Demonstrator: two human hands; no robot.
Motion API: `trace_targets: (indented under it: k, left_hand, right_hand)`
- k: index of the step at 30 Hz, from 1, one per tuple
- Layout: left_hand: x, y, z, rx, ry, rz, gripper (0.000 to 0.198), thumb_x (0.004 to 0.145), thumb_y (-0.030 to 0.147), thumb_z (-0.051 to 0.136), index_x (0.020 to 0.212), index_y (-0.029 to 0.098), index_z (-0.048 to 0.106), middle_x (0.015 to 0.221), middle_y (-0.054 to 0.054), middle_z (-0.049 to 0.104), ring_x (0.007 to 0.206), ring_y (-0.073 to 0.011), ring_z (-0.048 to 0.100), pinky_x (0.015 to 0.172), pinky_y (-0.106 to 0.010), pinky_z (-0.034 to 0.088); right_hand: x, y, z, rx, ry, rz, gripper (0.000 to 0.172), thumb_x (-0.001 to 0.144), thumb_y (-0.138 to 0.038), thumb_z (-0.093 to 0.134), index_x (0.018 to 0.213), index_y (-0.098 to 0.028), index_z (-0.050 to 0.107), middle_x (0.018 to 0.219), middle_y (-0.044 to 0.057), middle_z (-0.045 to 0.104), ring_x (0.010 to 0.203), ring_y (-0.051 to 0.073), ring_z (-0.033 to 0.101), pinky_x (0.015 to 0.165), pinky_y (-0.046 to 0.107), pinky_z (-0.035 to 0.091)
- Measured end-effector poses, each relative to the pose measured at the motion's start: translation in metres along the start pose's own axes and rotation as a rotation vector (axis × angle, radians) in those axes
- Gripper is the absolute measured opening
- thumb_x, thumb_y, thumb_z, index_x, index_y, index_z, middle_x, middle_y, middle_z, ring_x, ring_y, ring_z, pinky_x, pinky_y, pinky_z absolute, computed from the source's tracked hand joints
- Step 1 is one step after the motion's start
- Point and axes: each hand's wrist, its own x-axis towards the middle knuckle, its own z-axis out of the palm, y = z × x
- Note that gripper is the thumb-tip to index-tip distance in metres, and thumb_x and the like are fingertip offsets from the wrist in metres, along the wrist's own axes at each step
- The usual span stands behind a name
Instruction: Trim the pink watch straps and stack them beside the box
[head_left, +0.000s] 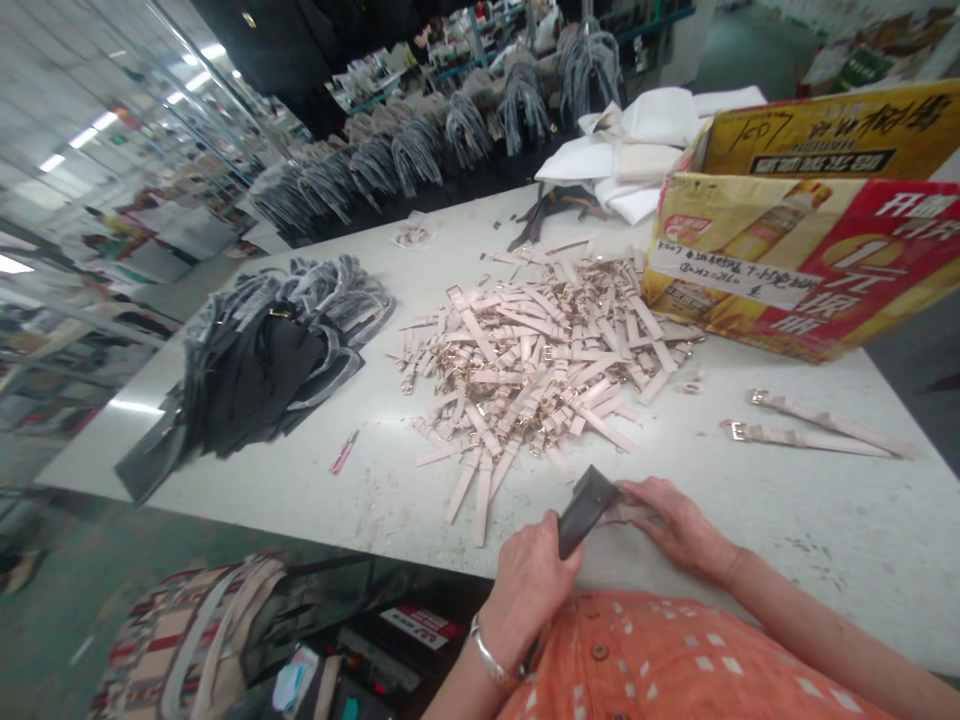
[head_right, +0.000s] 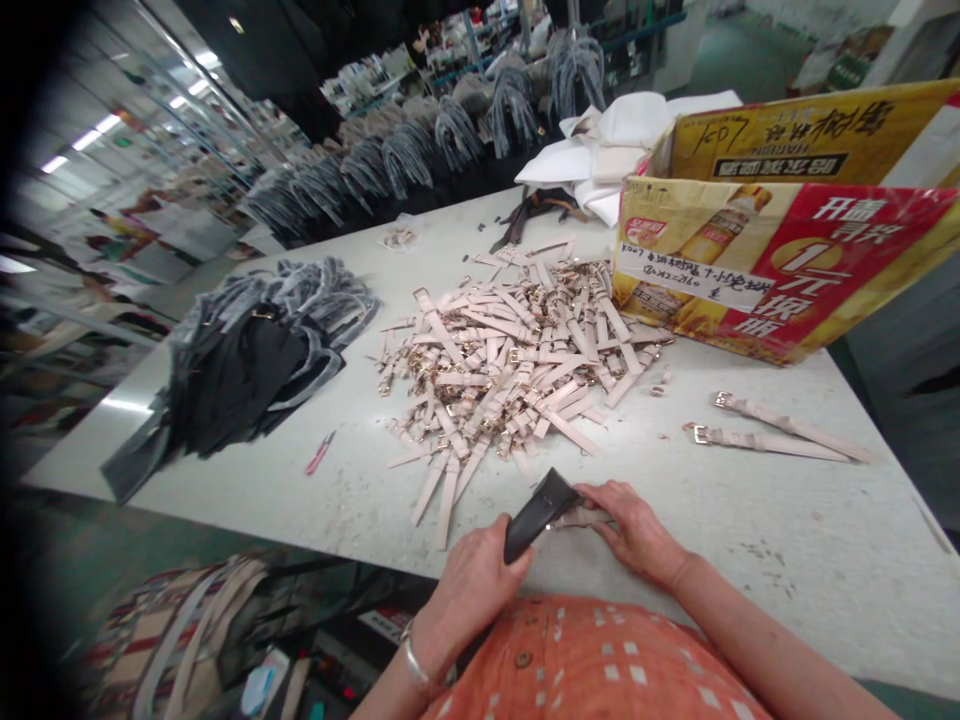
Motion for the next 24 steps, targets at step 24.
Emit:
trace_targets:
  k: [24]
  left_hand:
    - [0.007,-0.019,0.008,-0.023,0.042,-0.111,0.037,0.087,0.038,0.042,0.114,0.015,0.052,0.095,-0.011,0.069,0.094,-0.0242,0.065,0.075,-0.029,0.044]
  right_hand:
    - [0.003,-0.011,-0.002,-0.151,0.062,0.075,0.05,0.08,-0.021,0.061,0.128,-0.022,0.046,0.096,0.007,0.061,0.091,0.024,0.055,0.081,0.039,0.046]
